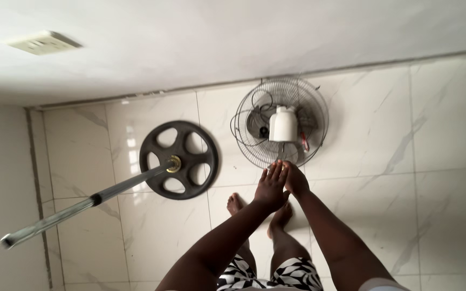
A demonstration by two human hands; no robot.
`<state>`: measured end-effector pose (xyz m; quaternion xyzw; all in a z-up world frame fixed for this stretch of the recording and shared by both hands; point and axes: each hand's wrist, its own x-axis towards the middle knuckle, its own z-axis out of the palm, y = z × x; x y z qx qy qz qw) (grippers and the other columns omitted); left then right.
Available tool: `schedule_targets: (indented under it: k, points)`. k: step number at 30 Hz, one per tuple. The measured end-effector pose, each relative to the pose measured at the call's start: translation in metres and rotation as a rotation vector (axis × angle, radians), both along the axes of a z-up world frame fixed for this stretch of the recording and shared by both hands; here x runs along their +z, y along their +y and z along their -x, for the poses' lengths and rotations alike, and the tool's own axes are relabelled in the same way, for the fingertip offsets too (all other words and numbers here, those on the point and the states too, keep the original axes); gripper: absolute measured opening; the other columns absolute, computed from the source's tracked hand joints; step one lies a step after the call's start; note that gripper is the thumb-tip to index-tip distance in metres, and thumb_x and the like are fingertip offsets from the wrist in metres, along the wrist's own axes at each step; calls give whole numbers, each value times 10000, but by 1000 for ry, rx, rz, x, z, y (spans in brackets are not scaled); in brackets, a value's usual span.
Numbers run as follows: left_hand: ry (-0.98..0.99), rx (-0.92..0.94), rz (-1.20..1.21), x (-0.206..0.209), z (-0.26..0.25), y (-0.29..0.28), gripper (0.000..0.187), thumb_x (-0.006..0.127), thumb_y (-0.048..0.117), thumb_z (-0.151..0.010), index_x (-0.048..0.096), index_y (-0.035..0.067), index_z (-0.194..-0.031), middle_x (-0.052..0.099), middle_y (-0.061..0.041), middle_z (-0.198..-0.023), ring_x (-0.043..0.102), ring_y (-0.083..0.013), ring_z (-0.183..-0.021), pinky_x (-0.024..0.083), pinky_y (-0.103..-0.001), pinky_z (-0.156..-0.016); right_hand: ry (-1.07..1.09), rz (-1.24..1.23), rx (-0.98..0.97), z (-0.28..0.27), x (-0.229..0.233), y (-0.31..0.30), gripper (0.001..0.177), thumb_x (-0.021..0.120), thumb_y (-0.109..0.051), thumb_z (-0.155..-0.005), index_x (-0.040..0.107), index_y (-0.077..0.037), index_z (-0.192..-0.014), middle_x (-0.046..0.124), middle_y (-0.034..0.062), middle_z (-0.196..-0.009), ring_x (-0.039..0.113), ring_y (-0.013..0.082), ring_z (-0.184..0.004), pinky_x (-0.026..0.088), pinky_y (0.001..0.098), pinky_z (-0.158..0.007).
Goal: The person assembles a ceiling fan by attaching a brass hub to the central hub of a fan blade, then securing the blade to a metal pole using a screwdriver. The person tightens the screw to fasten the blade to the pole.
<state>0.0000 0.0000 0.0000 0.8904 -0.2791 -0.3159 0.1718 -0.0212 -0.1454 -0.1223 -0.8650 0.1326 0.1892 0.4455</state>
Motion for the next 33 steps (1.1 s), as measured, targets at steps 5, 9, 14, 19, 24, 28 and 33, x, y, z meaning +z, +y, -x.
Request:
schedule_targets:
  k: [5, 9, 14, 19, 24, 28, 33]
  points:
    - [-53, 54, 0, 63, 9, -3, 813, 593, 226, -938, 206, 75, -1637, 103, -214, -1719, 112, -362, -1593, 125, -508, -1266, 0, 68, -78, 0, 99, -12, 383, 675, -359, -953, 595, -66, -1185, 735, 159, -1015, 725, 352, -935, 577, 456, -806]
    - [-26, 188, 77, 107, 24, 7, 765, 582, 249, -972, 213, 70, -1618, 132, -218, -1706, 123, -353, -1583, 160, -497, -1259, -18, 78, -118, 10, 179, -12, 443, 782, -307, -851, 624, -62, -1187, 731, 142, -1014, 734, 290, -901, 584, 407, -785]
    - [-27, 297, 191, 161, 54, 9, 776, 657, 234, -935, 275, 68, -1591, 216, -217, -1675, 223, -363, -1551, 263, -477, -1221, -114, 27, -143, 29, 260, -9, 479, 826, -337, -851, 654, -51, -1196, 716, 142, -1081, 718, 257, -935, 572, 372, -810]
    - [-107, 365, 391, 215, 69, -2, 726, 738, 180, -864, 427, 60, -1509, 373, -215, -1611, 445, -407, -1430, 428, -462, -1143, -357, -40, -89, 44, 314, -20, 433, 803, -266, -873, 668, -44, -1220, 708, 149, -1149, 711, 248, -992, 576, 365, -846]
    - [-110, 385, 460, 267, 73, -10, 663, 744, 165, -856, 485, 67, -1458, 484, -195, -1531, 557, -403, -1309, 485, -469, -1066, -290, 1, -87, 54, 363, -33, 497, 817, -240, -864, 635, -50, -1286, 692, 153, -1179, 700, 245, -977, 569, 370, -819]
    - [-162, 417, 550, 307, 77, -18, 599, 757, 148, -861, 542, 57, -1412, 552, -206, -1438, 598, -399, -1250, 522, -463, -1027, -303, -158, -139, 73, 392, -42, 558, 836, -230, -834, 591, -60, -1305, 731, 101, -1145, 709, 209, -940, 588, 344, -797]
    - [-96, 466, 642, 345, 85, -25, 557, 764, 152, -877, 573, 55, -1392, 631, -173, -1341, 682, -316, -1104, 571, -409, -944, -611, -277, -89, 86, 408, -55, 674, 886, -232, -816, 529, -45, -1356, 730, 95, -1171, 684, 179, -1053, 559, 319, -894]
